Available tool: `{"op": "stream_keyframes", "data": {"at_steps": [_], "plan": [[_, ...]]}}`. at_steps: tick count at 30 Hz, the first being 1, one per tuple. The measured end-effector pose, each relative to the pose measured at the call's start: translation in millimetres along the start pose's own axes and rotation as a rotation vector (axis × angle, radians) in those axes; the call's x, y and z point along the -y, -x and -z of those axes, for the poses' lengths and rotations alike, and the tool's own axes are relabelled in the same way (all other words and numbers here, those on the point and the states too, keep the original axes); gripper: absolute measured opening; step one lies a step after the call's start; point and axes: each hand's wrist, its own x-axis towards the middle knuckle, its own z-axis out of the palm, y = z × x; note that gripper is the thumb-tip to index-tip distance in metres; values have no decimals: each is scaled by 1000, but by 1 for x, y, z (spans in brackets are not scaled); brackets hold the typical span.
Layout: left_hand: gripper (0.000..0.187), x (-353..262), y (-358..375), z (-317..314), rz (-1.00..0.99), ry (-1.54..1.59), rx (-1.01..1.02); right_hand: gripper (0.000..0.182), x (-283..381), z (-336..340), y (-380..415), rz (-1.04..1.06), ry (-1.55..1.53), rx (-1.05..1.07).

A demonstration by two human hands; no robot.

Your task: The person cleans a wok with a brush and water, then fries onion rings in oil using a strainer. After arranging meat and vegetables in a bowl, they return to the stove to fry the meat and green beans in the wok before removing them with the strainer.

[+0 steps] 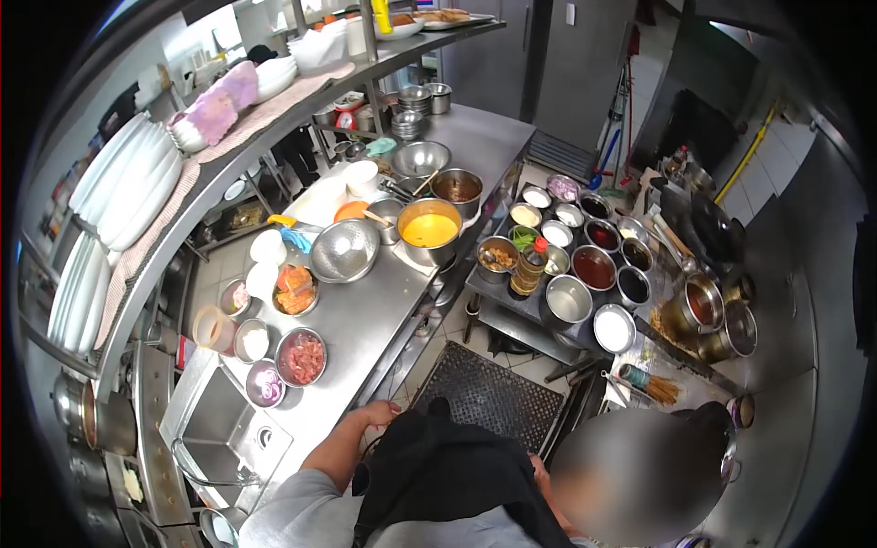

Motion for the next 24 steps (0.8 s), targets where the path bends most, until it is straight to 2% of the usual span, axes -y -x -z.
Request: {"op": "stream_keyframes", "data": {"at_steps": [1, 2, 3, 4, 5, 7, 9, 11, 13, 15, 17, 21, 22, 24], "plan": [[46, -14, 8, 16, -34, 16, -12, 28, -13, 3, -26, 18, -30, -23], [47, -29, 14, 34, -69, 31, -24, 30, -67, 29, -97, -32, -222, 21], [45, -41, 17, 51, -168, 94, -67, 30, -77, 32, -103, -30, -214, 23], [43, -48, 12, 70, -300, 1, -124, 33, -79, 33, -106, 135, 83, -20], [44, -83, 42, 93, -352, 117, -155, 37, -79, 33, -114, 308, 384, -55], [40, -129, 77, 129, -600, -14, -441, 41, -109, 52, -152, 406, 960, -116], [33, -177, 121, 159, -741, 109, -623, 46, -138, 48, -164, 498, 1448, -164], [29, -216, 176, 193, -839, 62, -841, 45, -110, 72, -156, 387, 1488, -108], [23, -225, 211, 227, -1047, -44, -1162, 45, -90, 86, -155, 347, 1528, -108], [20, -230, 254, 262, -1132, -263, -1514, 45, -58, 85, -149, 328, 1555, -105], [19, -230, 300, 293, -1059, -548, -1892, 45, -27, 77, -146, 322, 1588, -92], [20, -216, 342, 348, -702, -460, -2240, 45, 18, 61, -153, 339, 1617, -60], [20, -215, 345, 354, -684, -453, -2230, 45, 28, 60, -154, 347, 1629, -46], [24, -212, 347, 360, -178, -408, -2017, 45, 41, 55, -159, 360, 1647, -7]]}}
